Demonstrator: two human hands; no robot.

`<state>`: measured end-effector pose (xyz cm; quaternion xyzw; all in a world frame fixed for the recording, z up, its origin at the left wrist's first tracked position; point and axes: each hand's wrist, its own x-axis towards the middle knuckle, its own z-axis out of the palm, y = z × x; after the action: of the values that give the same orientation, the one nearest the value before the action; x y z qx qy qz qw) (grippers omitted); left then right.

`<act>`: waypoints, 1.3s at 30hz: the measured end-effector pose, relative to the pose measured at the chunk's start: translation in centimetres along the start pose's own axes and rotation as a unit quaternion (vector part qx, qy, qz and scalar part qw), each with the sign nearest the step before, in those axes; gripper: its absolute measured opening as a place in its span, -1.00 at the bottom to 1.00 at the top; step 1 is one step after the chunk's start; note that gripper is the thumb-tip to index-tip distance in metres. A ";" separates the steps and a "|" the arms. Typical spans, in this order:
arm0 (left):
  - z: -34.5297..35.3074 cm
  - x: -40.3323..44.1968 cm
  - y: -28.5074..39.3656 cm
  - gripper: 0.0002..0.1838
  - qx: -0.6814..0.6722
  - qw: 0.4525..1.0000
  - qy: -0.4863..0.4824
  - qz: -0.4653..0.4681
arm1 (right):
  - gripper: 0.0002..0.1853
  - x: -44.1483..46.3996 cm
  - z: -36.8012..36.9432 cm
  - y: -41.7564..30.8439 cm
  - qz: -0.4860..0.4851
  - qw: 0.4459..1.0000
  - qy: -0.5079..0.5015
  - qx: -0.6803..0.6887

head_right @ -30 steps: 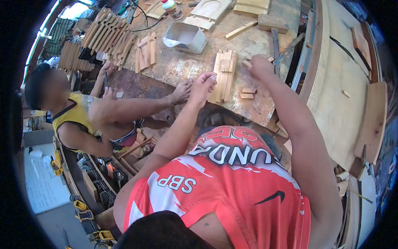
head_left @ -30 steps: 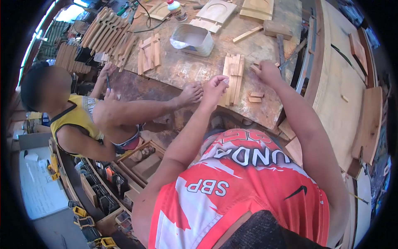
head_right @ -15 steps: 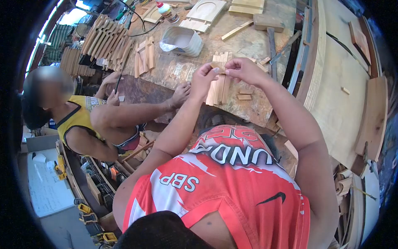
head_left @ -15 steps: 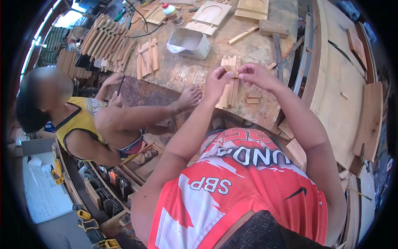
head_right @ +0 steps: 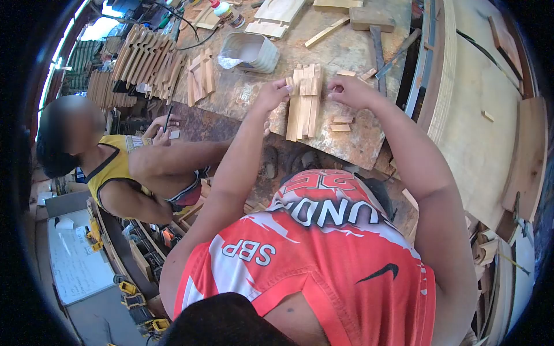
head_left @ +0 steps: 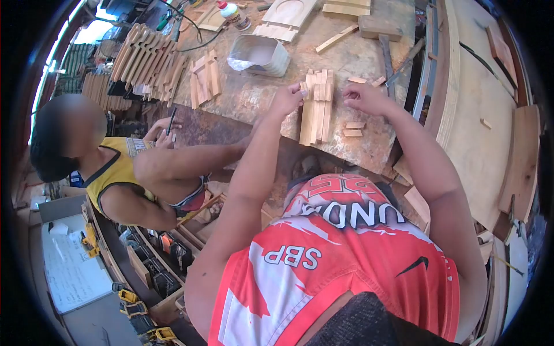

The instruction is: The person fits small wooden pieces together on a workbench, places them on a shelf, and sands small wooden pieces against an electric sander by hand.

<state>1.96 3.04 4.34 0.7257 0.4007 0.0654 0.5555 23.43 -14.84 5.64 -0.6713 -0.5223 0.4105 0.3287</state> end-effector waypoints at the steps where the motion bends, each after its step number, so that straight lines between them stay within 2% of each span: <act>1: 0.1 0.3 -0.1 -0.75 -0.032 0.999 0.000 0.014 | -0.65 0.3 0.3 0.6 -0.037 0.999 -0.001 -0.028; 2: 0.1 0.5 -0.3 -0.73 -0.065 0.998 0.000 0.027 | -0.63 0.5 0.5 1.2 -0.075 0.996 -0.003 -0.056; 5: 0.1 0.9 0.1 -0.65 -0.021 1.000 0.021 0.000 | -0.62 0.2 0.5 0.8 -0.062 0.996 -0.012 -0.060; 9: 0.3 1.6 -0.3 -0.67 -0.022 1.000 0.008 -0.010 | -0.61 0.3 0.4 0.8 -0.058 0.996 -0.016 -0.071; 11: 0.4 2.4 -1.4 -0.61 -0.033 0.999 0.022 0.002 | -0.60 0.3 0.5 0.9 -0.062 0.995 -0.014 -0.071; 14: 0.2 2.0 -0.7 -0.62 0.013 1.000 0.021 0.011 | -0.60 0.4 0.5 1.0 -0.066 0.995 -0.011 -0.071; 17: 0.3 0.6 1.2 -0.63 -0.005 0.999 0.049 -0.006 | -0.59 0.2 0.3 0.6 -0.061 0.995 -0.009 -0.079; 21: 0.0 1.9 -1.4 -0.62 -0.039 0.996 0.079 0.020 | -0.58 0.4 0.3 1.0 -0.057 0.996 -0.014 -0.071; 23: -0.2 2.5 -2.6 -0.63 0.019 0.992 0.112 0.053 | -0.58 0.4 0.3 0.9 -0.060 0.996 -0.015 -0.067; 26: 0.1 0.5 -0.1 -0.63 0.080 0.985 0.137 0.074 | -0.58 0.4 0.3 0.9 -0.067 0.995 -0.014 -0.074; 29: 0.1 0.1 -0.1 -0.61 0.074 0.986 0.121 0.091 | -0.57 0.2 0.2 0.4 -0.053 0.996 -0.014 -0.069; 33: 0.4 0.4 -0.5 -0.58 0.089 0.985 0.119 0.086 | -0.57 0.3 0.3 0.6 -0.059 0.996 -0.015 -0.073; 39: 1.7 -0.4 1.0 -0.57 0.173 0.964 0.183 0.082 | -0.56 0.2 0.3 0.9 -0.070 0.995 -0.015 -0.074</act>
<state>3.06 1.44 4.72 0.8168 0.4398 0.1724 0.3310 23.57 -14.86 4.68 -0.6496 -0.6017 0.3565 0.2981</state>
